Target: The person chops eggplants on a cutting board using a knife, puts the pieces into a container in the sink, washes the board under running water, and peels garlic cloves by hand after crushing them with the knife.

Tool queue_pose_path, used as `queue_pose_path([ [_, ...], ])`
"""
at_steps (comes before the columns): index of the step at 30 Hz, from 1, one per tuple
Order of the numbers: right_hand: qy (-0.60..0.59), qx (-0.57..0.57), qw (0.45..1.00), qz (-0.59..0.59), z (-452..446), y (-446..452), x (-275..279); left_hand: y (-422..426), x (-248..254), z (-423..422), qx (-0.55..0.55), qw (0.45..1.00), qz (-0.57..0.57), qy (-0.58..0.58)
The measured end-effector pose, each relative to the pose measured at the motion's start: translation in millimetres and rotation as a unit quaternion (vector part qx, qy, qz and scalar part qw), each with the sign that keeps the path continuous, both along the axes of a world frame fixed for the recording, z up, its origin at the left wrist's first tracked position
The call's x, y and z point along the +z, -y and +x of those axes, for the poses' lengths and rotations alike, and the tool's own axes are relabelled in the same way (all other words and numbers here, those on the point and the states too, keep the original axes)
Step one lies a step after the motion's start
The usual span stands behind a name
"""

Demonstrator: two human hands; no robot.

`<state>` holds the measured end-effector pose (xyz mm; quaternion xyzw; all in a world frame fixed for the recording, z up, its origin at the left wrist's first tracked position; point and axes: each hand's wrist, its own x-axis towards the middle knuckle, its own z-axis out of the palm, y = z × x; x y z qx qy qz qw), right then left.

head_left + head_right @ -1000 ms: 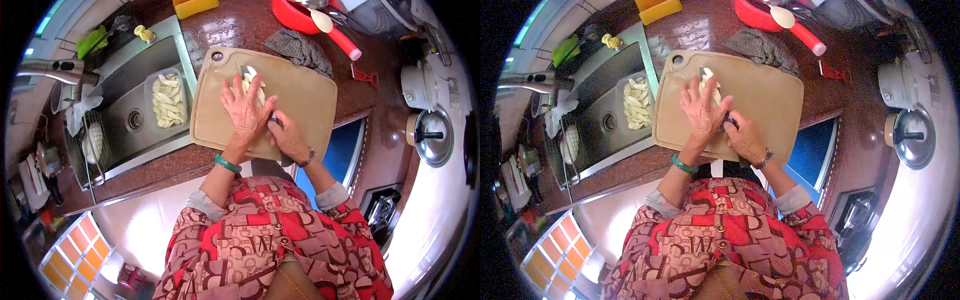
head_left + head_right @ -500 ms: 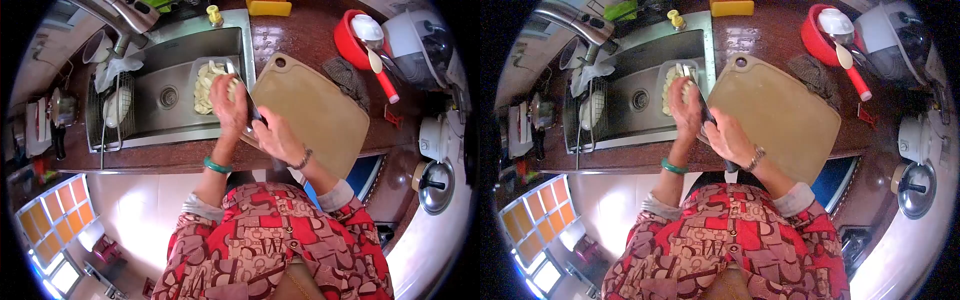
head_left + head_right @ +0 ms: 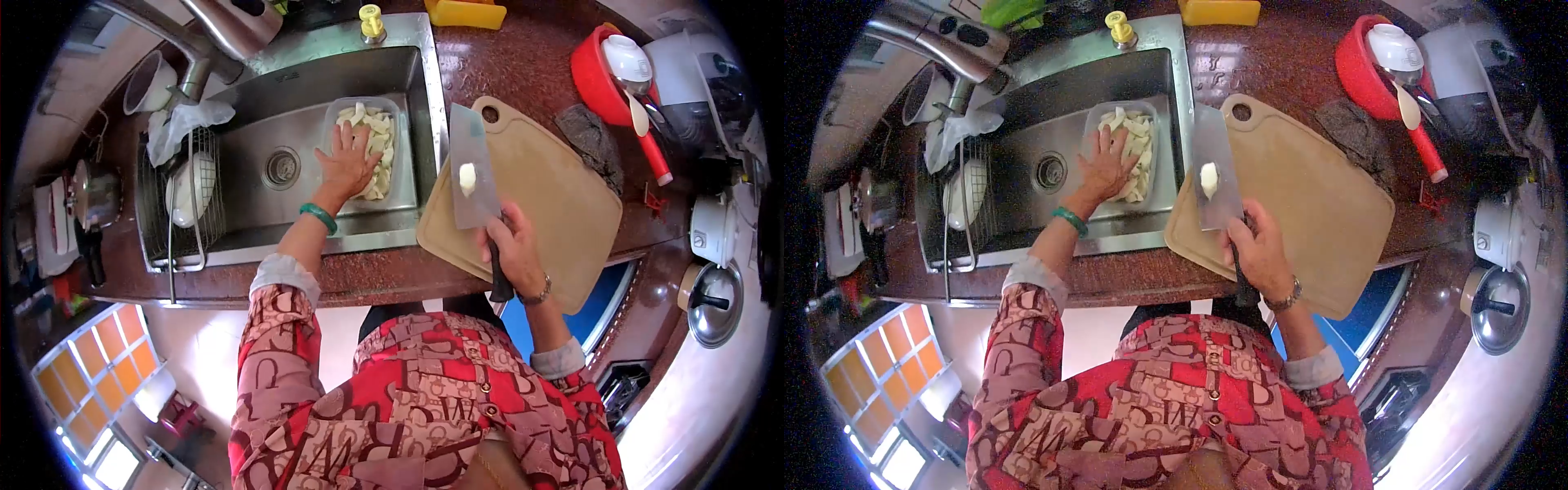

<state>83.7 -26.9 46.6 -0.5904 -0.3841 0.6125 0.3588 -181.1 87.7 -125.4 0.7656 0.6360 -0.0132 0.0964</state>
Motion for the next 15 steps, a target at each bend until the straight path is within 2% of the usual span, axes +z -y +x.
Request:
queue_pose_path([
  [2,-0.006,-0.008,1.000,0.002,-2.6,2.2,0.8,-3.7,-12.7,1.7,-0.036,0.996,0.060,-0.048],
  [5,-0.018,-0.047,0.999,-0.006,-3.2,7.3,-6.2,-7.6,-15.4,-0.6,-0.077,0.992,0.090,-0.041],
  [9,-0.019,-0.095,0.995,0.000,-6.7,11.2,-20.4,-12.5,-25.5,-4.6,-0.114,0.990,0.077,-0.040],
  [11,-0.018,-0.117,0.993,-0.007,-7.9,12.4,-26.1,-17.2,-35.4,-5.5,-0.184,0.980,0.073,0.027],
  [15,0.001,-0.116,0.993,-0.018,-8.3,11.9,-30.5,-19.0,-36.6,1.0,-0.166,0.985,0.039,0.018],
])
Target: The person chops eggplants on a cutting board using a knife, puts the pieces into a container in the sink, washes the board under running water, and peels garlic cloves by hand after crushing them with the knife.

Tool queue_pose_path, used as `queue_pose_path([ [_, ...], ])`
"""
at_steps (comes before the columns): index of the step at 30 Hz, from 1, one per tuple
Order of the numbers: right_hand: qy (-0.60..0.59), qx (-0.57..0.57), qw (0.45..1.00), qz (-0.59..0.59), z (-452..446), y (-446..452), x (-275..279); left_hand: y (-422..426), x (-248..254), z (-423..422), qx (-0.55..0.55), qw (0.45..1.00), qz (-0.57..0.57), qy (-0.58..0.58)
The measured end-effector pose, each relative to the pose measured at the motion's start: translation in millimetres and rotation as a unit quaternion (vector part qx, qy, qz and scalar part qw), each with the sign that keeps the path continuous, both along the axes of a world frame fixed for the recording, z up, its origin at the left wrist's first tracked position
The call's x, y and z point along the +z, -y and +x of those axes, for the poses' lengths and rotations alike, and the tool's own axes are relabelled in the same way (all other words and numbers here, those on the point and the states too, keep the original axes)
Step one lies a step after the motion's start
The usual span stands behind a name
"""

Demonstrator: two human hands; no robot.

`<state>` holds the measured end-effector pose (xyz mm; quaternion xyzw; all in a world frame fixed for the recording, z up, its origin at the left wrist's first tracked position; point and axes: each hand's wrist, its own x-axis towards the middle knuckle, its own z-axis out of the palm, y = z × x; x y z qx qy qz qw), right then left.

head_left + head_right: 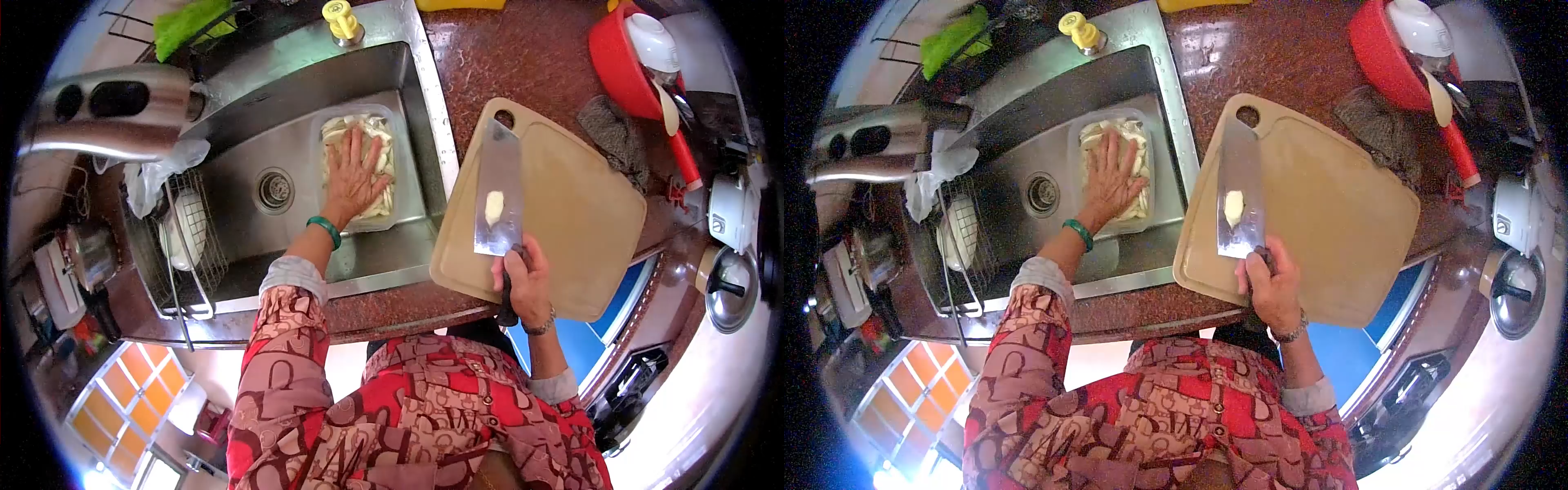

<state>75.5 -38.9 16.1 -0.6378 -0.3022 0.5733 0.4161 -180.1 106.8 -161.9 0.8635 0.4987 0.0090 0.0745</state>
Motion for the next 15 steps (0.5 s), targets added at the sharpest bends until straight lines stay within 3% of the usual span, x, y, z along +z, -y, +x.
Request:
queue_pose_path([
  [11,0.004,0.020,1.000,-0.015,4.3,3.0,-6.1,-2.9,-6.0,-2.6,0.021,0.999,-0.047,0.014],
  [15,0.015,0.046,0.999,0.005,6.1,4.5,-10.7,-4.4,-7.1,-8.6,-0.003,0.998,0.001,0.069],
])
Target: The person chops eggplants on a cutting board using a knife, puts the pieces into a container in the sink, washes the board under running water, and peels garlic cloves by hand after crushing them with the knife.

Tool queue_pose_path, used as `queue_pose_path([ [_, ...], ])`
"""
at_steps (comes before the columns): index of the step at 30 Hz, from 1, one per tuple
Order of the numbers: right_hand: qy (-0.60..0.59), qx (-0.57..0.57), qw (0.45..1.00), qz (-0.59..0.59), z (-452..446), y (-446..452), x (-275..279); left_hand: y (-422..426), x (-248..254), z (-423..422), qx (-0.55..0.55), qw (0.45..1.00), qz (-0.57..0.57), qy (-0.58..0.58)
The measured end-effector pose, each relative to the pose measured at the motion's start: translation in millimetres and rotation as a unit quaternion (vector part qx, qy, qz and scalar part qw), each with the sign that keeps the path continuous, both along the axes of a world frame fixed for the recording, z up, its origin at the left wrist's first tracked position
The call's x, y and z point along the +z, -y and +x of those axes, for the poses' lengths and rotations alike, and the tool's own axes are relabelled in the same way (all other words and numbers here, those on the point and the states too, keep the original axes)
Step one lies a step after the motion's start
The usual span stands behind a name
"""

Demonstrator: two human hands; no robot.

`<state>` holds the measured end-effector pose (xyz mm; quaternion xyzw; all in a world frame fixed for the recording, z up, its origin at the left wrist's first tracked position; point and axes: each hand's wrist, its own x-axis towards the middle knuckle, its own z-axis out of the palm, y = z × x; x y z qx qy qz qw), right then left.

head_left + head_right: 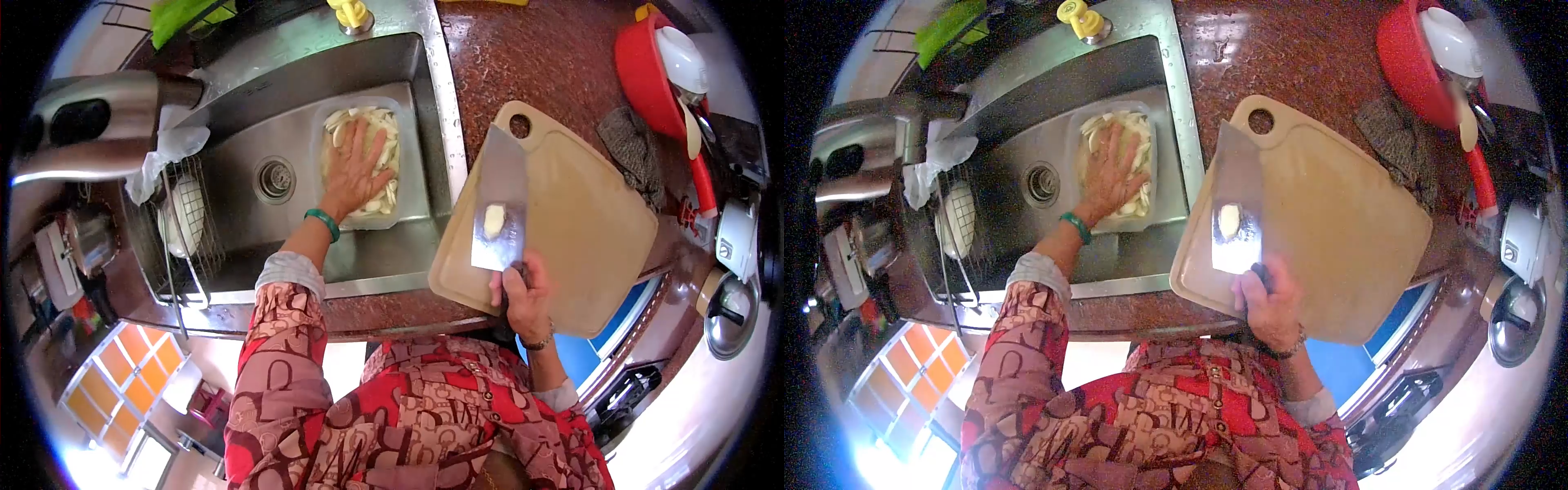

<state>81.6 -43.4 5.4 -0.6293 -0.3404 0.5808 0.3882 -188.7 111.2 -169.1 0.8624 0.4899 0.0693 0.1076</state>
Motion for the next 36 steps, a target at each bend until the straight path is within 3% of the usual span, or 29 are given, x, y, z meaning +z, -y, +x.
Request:
queue_pose_path([
  [3,-0.028,0.010,1.000,-0.009,1.7,-4.2,8.3,-0.3,5.0,1.7,-0.002,1.000,0.009,0.011],
  [6,-0.082,0.005,0.997,-0.009,5.8,-9.8,10.6,-1.1,29.1,6.5,0.013,0.996,-0.019,-0.085],
  [8,-0.020,0.055,0.998,-0.034,10.7,-16.0,11.3,-2.6,51.1,-0.3,0.054,0.995,-0.086,-0.017],
  [9,-0.102,0.054,0.993,-0.013,8.8,-21.1,12.9,-0.1,78.7,6.2,0.099,0.993,-0.057,0.030],
  [10,-0.103,0.057,0.993,-0.009,4.1,-26.5,14.3,5.1,102.3,13.0,0.102,0.993,-0.053,0.028],
  [13,-0.099,0.081,0.992,0.007,-17.4,-42.7,10.5,27.7,157.9,35.7,0.260,0.910,-0.153,0.283],
  [14,-0.103,0.087,0.991,0.009,-24.9,-48.5,10.3,33.0,168.1,40.4,0.265,0.910,-0.148,0.281],
  [17,-0.116,0.128,0.984,0.042,-47.6,-65.1,8.5,46.4,178.1,44.7,0.281,0.802,-0.293,0.438],
  [18,-0.117,0.134,0.983,0.040,-51.7,-70.6,9.8,47.3,177.9,41.3,0.287,0.800,-0.291,0.439],
  [20,-0.088,0.192,0.973,0.092,-56.8,-80.7,18.1,47.0,177.9,32.7,0.331,0.711,-0.306,0.539],
  [22,-0.094,0.205,0.971,0.079,-56.6,-87.0,22.6,43.5,175.6,23.7,0.329,0.682,-0.318,0.571],
  [24,-0.097,0.163,0.975,0.119,-50.4,-91.3,25.9,35.6,163.4,11.7,0.355,0.756,-0.265,0.483],
  [26,-0.069,0.135,0.979,0.134,-35.5,-88.9,28.7,24.5,130.5,-1.5,0.354,0.781,-0.240,0.455],
  [28,-0.011,0.049,0.992,0.113,-14.6,-81.4,24.9,12.1,101.9,-6.1,0.270,0.926,-0.101,0.244],
  [29,-0.002,0.019,0.995,0.096,-4.1,-75.4,23.6,6.1,96.9,-4.3,0.258,0.942,-0.160,0.144],
  [30,0.006,-0.010,0.997,0.079,5.6,-68.6,22.1,0.7,83.3,-2.3,0.255,0.942,-0.161,0.146],
  [32,0.015,-0.039,0.997,0.062,24.1,-52.1,8.9,-10.2,41.5,0.6,0.123,0.990,0.047,0.050],
  [36,0.017,-0.130,0.991,0.035,25.4,-38.2,0.3,-25.1,15.6,9.2,0.117,0.988,-0.086,-0.057],
])
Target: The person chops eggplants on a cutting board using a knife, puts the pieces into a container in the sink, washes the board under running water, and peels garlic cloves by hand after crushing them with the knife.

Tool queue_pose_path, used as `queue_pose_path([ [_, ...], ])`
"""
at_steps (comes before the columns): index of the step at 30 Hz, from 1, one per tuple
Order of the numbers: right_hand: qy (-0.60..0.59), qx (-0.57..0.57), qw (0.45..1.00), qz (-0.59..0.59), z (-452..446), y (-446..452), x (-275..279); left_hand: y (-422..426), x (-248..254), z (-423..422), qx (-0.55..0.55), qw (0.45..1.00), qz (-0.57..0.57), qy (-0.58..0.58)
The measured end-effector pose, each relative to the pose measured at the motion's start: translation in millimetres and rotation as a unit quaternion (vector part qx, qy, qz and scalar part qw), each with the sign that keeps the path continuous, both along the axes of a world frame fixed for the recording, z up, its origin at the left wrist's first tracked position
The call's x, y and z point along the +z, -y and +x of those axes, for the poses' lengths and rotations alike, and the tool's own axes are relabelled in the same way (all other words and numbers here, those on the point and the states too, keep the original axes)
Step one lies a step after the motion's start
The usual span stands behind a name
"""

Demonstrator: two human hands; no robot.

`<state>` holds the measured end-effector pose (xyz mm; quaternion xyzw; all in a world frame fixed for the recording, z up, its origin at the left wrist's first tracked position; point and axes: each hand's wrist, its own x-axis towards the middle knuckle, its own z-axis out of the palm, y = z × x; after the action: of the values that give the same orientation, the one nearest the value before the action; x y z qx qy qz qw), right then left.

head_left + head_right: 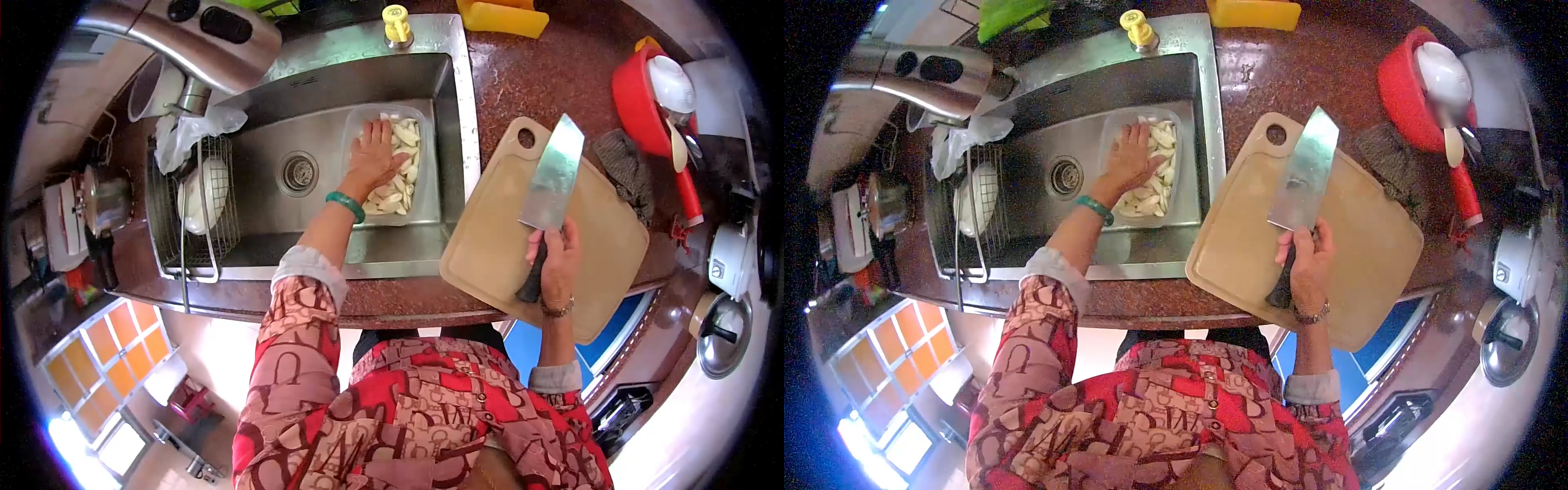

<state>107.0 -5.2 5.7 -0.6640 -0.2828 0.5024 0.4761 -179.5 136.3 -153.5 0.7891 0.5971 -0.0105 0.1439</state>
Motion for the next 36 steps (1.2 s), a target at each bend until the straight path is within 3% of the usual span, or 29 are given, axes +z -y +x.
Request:
queue_pose_path([
  [2,0.012,0.001,1.000,-0.002,-4.1,1.0,-1.4,5.3,-0.2,0.2,-0.011,1.000,-0.007,0.001],
  [4,0.024,-0.016,0.999,0.019,-9.1,-2.8,0.0,10.1,26.7,4.0,-0.040,0.992,0.114,-0.025],
  [5,0.021,-0.018,0.999,0.024,-9.7,-1.9,0.7,13.2,44.0,-0.5,-0.043,0.992,0.119,-0.028],
  [6,0.015,-0.025,0.999,0.024,-8.4,-0.5,-1.1,16.7,64.6,-9.6,-0.013,0.991,0.081,0.103],
  [7,0.006,-0.029,0.999,0.025,-8.0,-0.2,-3.5,21.6,82.8,-22.1,0.017,0.972,0.043,0.230],
  [9,0.000,-0.009,1.000,0.029,-3.7,1.8,-8.5,35.3,110.5,-49.2,0.233,0.914,0.088,0.320],
  [10,0.004,0.005,1.000,0.021,-2.0,2.2,-11.6,36.9,126.6,-65.6,0.273,0.879,0.177,0.350],
  [12,0.018,0.011,0.998,0.064,-3.0,0.7,-13.8,30.2,158.3,-101.9,0.317,0.808,0.339,0.363],
  [15,0.026,0.013,0.998,0.061,-4.4,0.1,-11.3,11.6,225.3,-122.5,0.351,0.754,0.428,0.354],
  [16,0.021,0.013,0.997,0.068,-4.4,0.3,-11.2,0.9,231.2,-133.0,0.341,0.770,0.452,0.293],
  [19,0.024,0.017,0.998,0.061,-3.7,1.3,-11.7,-27.5,232.9,-167.3,0.283,0.819,0.387,0.315],
  [21,0.035,0.016,0.998,0.046,-1.7,0.1,-9.1,-33.1,235.7,-168.3,0.244,0.887,0.315,0.233],
  [25,0.057,0.030,0.997,0.044,1.1,0.2,-12.1,-31.4,222.4,-165.0,0.233,0.852,0.390,0.259],
  [36,0.008,0.044,0.996,0.074,1.8,0.6,-14.7,-13.6,210.7,-163.6,0.189,0.869,0.395,0.229],
])
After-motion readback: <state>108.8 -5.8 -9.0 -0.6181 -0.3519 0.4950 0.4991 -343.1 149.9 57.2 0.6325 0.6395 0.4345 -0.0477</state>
